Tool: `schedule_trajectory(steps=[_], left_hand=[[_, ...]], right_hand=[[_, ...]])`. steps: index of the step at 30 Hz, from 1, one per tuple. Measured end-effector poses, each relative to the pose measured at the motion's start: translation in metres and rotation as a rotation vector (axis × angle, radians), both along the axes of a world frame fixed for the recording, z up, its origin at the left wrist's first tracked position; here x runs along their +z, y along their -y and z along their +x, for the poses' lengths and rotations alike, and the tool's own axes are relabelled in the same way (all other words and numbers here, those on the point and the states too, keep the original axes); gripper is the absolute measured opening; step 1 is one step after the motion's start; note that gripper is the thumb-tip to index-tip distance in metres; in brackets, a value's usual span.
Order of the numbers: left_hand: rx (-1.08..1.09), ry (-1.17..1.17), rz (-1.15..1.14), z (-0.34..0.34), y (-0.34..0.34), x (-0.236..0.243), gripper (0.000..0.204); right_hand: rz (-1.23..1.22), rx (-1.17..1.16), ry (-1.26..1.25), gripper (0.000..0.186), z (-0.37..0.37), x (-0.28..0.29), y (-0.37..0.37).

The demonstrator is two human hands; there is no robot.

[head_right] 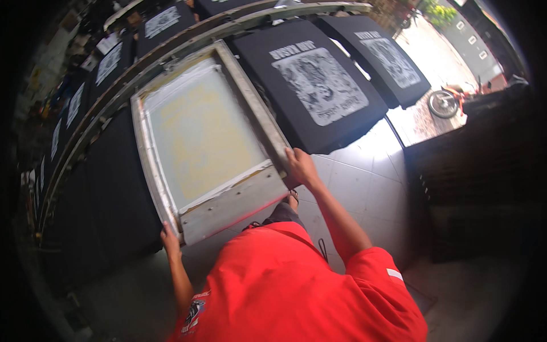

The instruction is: The person performs screen printing on black t-shirts using a squeegee to pull ink across a screen frame. They repeatedly align the screen, apply ink, and pull the squeegee to transfer the design onto each shirt.

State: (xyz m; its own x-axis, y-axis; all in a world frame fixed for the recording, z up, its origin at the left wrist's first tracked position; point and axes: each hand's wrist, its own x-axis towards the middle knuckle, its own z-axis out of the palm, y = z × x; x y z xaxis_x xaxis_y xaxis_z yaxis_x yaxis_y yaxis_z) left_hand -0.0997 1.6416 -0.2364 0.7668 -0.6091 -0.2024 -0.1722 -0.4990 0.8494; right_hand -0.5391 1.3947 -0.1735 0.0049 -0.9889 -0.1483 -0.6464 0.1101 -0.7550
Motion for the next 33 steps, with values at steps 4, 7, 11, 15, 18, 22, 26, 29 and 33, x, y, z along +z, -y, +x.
schedule_trajectory(steps=[4,7,11,15,18,22,26,29,33], left_hand=[[0.055,-0.079,-0.022,0.008,0.004,0.000,0.068],[0.123,-0.020,0.026,0.009,0.001,-0.008,0.071],[0.161,0.145,0.058,0.007,0.004,0.007,0.067],[0.245,0.224,0.165,0.018,-0.015,0.016,0.074],[0.499,-0.053,0.227,-0.011,-0.017,0.054,0.080],[0.513,-0.025,0.313,-0.033,-0.044,0.074,0.079],[0.521,-0.075,0.304,-0.055,-0.062,0.077,0.074],[0.510,-0.115,0.268,-0.063,-0.072,0.072,0.072],[0.472,-0.121,0.199,-0.056,-0.076,0.065,0.069]], right_hand=[[0.070,-0.014,0.045,0.056,-0.001,0.000,-0.001],[0.098,0.009,0.173,0.054,-0.013,-0.004,0.004],[0.149,0.152,0.332,0.052,-0.024,-0.011,-0.003],[0.229,0.323,0.379,0.056,-0.063,-0.008,-0.012],[0.383,0.522,0.412,0.055,-0.108,-0.001,-0.002],[0.407,0.601,0.377,0.053,-0.132,-0.010,0.011],[0.363,0.686,0.388,0.052,-0.137,-0.010,0.019],[0.349,0.760,0.383,0.050,-0.136,0.009,0.026],[0.180,0.834,0.332,0.046,-0.122,0.036,0.021]])
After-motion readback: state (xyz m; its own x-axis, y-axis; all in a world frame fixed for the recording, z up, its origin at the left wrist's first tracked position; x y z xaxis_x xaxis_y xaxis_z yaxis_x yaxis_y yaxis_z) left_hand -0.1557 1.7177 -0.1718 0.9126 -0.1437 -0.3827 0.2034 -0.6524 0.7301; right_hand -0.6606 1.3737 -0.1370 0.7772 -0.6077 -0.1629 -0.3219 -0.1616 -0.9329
